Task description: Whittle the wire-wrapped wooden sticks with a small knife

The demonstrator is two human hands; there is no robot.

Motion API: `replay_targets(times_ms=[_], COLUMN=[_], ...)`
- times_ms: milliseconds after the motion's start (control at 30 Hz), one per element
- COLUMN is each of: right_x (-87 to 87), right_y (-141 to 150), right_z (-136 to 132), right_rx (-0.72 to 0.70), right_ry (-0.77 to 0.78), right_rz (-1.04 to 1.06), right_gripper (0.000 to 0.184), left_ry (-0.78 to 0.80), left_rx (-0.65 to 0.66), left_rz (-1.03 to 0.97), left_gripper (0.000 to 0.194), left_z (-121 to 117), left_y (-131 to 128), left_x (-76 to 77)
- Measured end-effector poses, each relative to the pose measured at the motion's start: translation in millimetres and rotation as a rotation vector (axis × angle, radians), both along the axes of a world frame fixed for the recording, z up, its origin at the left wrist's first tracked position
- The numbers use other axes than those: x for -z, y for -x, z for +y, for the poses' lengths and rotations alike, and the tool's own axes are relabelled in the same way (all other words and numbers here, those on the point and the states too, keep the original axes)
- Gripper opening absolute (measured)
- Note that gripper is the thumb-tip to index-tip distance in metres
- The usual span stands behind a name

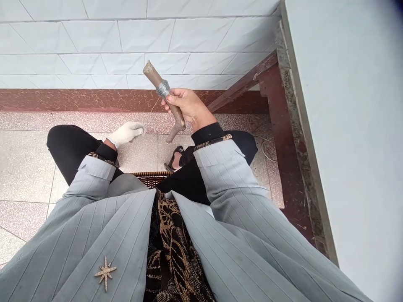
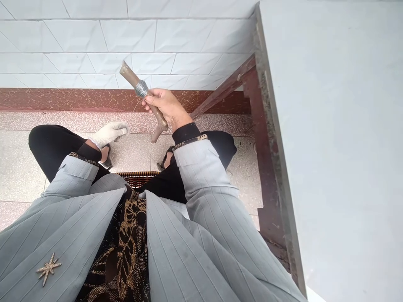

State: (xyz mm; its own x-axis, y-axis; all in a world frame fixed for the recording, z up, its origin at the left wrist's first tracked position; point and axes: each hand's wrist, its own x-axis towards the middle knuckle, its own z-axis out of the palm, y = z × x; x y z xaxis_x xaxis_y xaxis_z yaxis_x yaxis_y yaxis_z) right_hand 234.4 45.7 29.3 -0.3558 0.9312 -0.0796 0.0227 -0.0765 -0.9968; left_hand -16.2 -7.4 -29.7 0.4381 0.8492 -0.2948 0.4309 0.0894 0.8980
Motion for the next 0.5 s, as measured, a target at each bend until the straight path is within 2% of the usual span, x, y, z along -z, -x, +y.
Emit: replay_targets(times_ms=[100,167,233,300,333,400,467,500], right_x=[10.3,18.2,24.1,26.1,25.7,23.2,19.8,18.0], right_y=[3.3,3.9,4.3,5.4,6.2,7.9,8.5,7.9], right_z=[5.7,10.0,12.5,12.0,10.5,6.3,2.2,0.7], right_rx=[0.065,0.116,0.144,0.1,0.039,-0.184,-0.538,-0.737], right_ry=[0.003,-0.026,-0.084,-0.183,-0.235,-0.293,-0.244,-0.184], right_rz=[-0.08,-0.208,-0.427,-0.715,-0.862,-1.116,-1.234,-1.222], right_gripper=[0.021,0.014,0.008,0.014,0.017,0.018,0.015,0.015], left_ry=[0.037,0.084,0.124,0.12,0.104,0.072,0.064,0.067], left_rx=[0.069,0.111,0.143,0.174,0.178,0.167,0.141,0.127], left_rz=[-0.022,-0.079,-0.136,-0.155,-0.156,-0.16,-0.176,-0.188], left_gripper=[0.015,0.015,0.016,0.016,0.015,0.012,0.013,0.013], left_z=[-3.3,-6.4,-9.1,-11.1,-11.8,-12.7,-12.8,-12.6], left_y=[-3.6,-6.8,-9.5,-11.2,-11.5,-10.8,-8.5,-6.9], left_x=[-4.8,-9.0,-12.9,-16.1,-17.5,-19.9,-21.3,-21.5])
